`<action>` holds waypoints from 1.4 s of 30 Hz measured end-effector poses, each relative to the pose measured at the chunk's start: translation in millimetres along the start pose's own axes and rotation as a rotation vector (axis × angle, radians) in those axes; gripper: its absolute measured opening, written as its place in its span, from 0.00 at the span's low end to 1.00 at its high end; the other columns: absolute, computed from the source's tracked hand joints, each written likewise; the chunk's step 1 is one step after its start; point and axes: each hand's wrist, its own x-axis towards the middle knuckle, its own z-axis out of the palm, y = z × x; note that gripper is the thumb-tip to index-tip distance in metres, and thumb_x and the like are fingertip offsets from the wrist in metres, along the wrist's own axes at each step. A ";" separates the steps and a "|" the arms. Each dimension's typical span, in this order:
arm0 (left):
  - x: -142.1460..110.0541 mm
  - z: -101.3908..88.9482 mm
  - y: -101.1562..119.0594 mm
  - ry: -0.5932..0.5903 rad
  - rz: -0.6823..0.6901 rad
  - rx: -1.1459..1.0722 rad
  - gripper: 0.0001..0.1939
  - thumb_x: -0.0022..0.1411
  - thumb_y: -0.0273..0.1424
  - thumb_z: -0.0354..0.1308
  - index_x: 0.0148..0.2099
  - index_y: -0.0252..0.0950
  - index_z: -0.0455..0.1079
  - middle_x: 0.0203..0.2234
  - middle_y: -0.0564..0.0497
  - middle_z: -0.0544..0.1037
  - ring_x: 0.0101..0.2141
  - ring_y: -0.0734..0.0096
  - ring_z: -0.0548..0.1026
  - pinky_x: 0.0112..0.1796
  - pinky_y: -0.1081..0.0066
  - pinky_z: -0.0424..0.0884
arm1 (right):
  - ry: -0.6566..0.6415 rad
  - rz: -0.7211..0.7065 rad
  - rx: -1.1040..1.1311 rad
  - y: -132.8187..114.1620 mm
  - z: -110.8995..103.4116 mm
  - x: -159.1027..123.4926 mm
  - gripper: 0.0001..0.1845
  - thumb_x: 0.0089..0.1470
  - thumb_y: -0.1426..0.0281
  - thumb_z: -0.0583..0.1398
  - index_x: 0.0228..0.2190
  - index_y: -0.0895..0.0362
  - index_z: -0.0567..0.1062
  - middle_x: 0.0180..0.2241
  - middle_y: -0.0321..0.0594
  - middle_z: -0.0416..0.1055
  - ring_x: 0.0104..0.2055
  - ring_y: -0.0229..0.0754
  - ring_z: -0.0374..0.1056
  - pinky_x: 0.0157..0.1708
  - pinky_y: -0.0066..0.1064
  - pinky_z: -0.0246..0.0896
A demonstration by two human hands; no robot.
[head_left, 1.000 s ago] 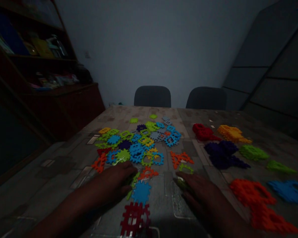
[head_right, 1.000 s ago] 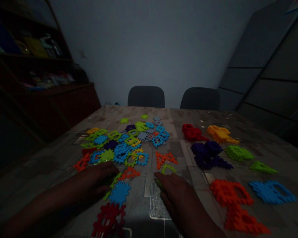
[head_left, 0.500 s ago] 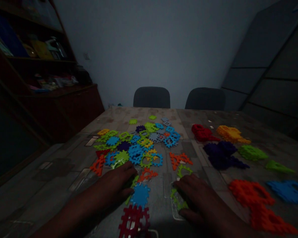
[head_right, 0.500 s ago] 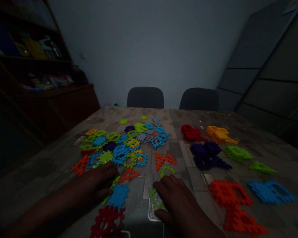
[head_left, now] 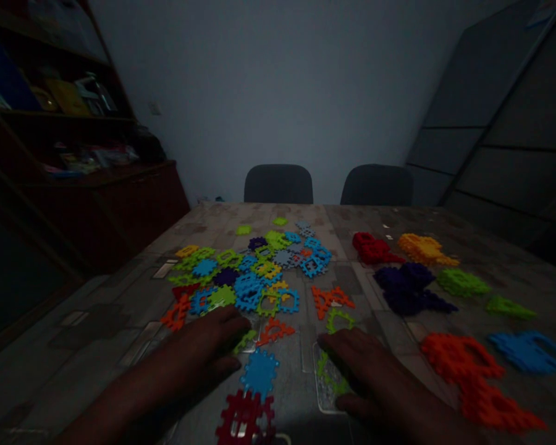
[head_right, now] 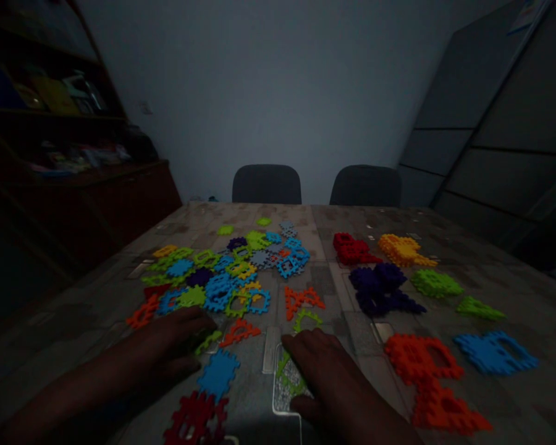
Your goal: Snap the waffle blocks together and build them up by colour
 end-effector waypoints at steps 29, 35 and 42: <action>-0.7 29.0 45.7 0.236 0.324 -0.175 0.31 0.67 0.26 0.56 0.68 0.52 0.56 0.63 0.49 0.68 0.61 0.56 0.67 0.60 0.55 0.67 | -0.045 0.049 0.013 2.3 -1.1 -0.6 0.51 0.49 0.72 0.69 0.69 0.52 0.55 0.68 0.52 0.57 0.69 0.61 0.52 0.67 0.56 0.46; 5.1 42.3 54.9 0.215 0.392 -0.211 0.32 0.64 0.26 0.58 0.68 0.48 0.57 0.61 0.47 0.70 0.60 0.56 0.68 0.60 0.58 0.67 | -0.037 0.021 -0.049 1.3 0.9 3.7 0.50 0.47 0.78 0.67 0.69 0.57 0.56 0.67 0.57 0.58 0.68 0.63 0.53 0.66 0.58 0.46; 8.7 38.1 59.5 0.130 0.395 -0.229 0.32 0.63 0.26 0.62 0.66 0.47 0.59 0.62 0.46 0.69 0.60 0.56 0.68 0.59 0.59 0.68 | -0.033 0.002 -0.002 -8.7 -12.7 -2.1 0.49 0.47 0.81 0.66 0.68 0.56 0.58 0.65 0.53 0.62 0.66 0.60 0.56 0.65 0.54 0.51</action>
